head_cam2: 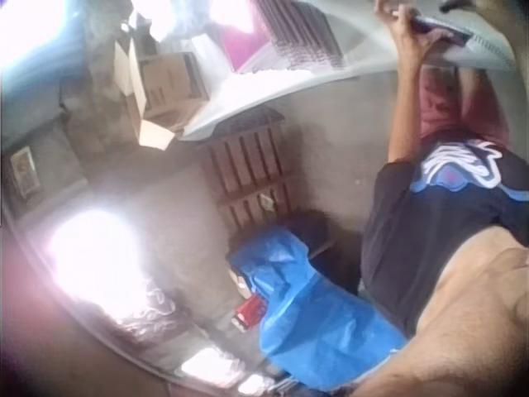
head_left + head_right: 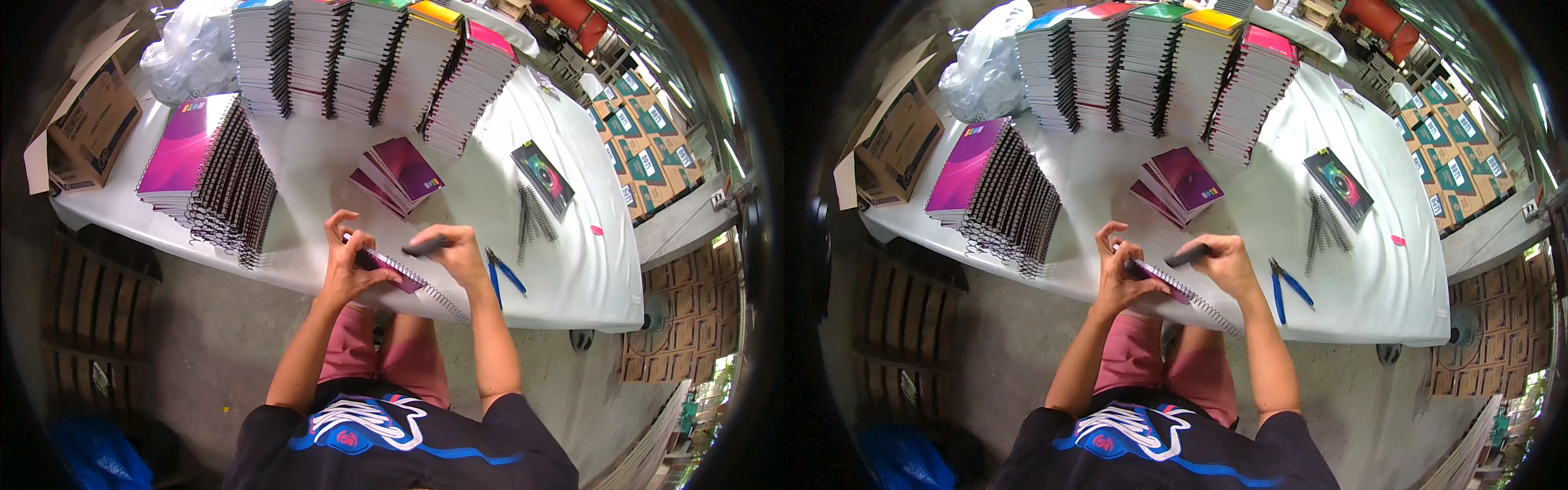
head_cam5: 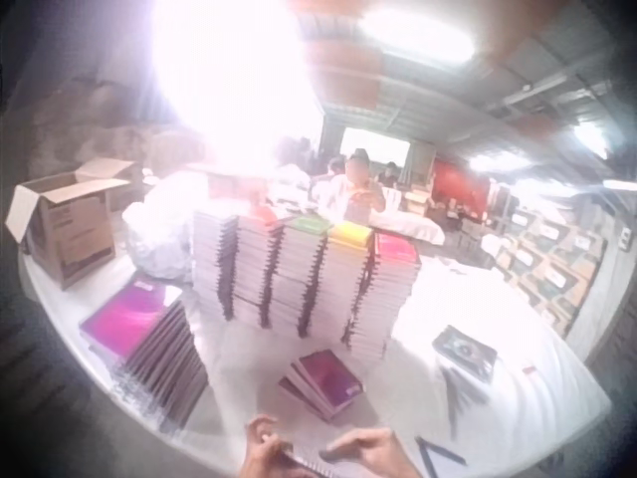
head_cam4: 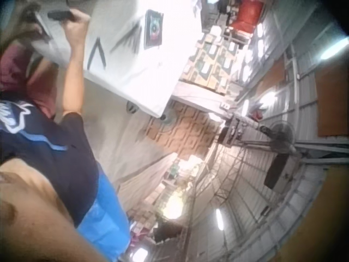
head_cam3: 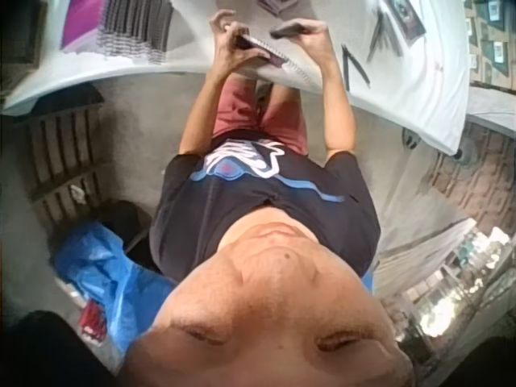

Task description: The person repeatedly picks up a purple notebook and a black spiral binding, inserts the spiral into the notebook spine, and uses pliers to crimp the ends. The finished notebooks are stacked on the table. The person handles notebooks and spirals one at a time throughout the clip.

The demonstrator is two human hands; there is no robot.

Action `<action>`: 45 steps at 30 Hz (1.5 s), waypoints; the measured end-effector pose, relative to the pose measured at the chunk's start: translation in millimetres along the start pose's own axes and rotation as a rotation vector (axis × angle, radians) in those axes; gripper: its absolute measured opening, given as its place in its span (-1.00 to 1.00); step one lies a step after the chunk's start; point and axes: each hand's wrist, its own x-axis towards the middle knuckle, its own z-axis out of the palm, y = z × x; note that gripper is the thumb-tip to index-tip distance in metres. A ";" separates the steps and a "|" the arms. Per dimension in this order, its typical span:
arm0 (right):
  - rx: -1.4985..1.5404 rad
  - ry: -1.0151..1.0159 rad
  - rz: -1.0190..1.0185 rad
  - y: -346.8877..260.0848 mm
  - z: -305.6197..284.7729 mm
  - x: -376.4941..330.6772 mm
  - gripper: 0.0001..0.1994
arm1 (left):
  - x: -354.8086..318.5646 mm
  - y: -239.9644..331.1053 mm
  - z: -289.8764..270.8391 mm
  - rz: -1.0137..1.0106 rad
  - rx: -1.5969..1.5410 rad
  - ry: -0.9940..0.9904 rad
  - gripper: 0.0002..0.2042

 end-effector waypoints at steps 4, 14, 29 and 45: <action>-0.497 -0.064 -0.123 0.4 8.6 7.0 -0.73 | -7.0 -7.2 -1.2 -0.018 0.005 -0.052 -0.40; -0.421 0.019 -0.204 8.5 7.2 19.9 -0.78 | -5.3 -13.8 6.3 -0.195 -0.239 0.005 -0.02; -1.003 0.249 -0.133 23.6 14.5 37.1 -0.79 | -5.0 -25.2 4.8 -0.146 -0.193 -0.046 -0.07; -0.811 0.712 -0.003 24.3 -27.4 -95.1 -0.61 | 6.6 56.7 6.6 -0.167 -0.239 0.305 -0.48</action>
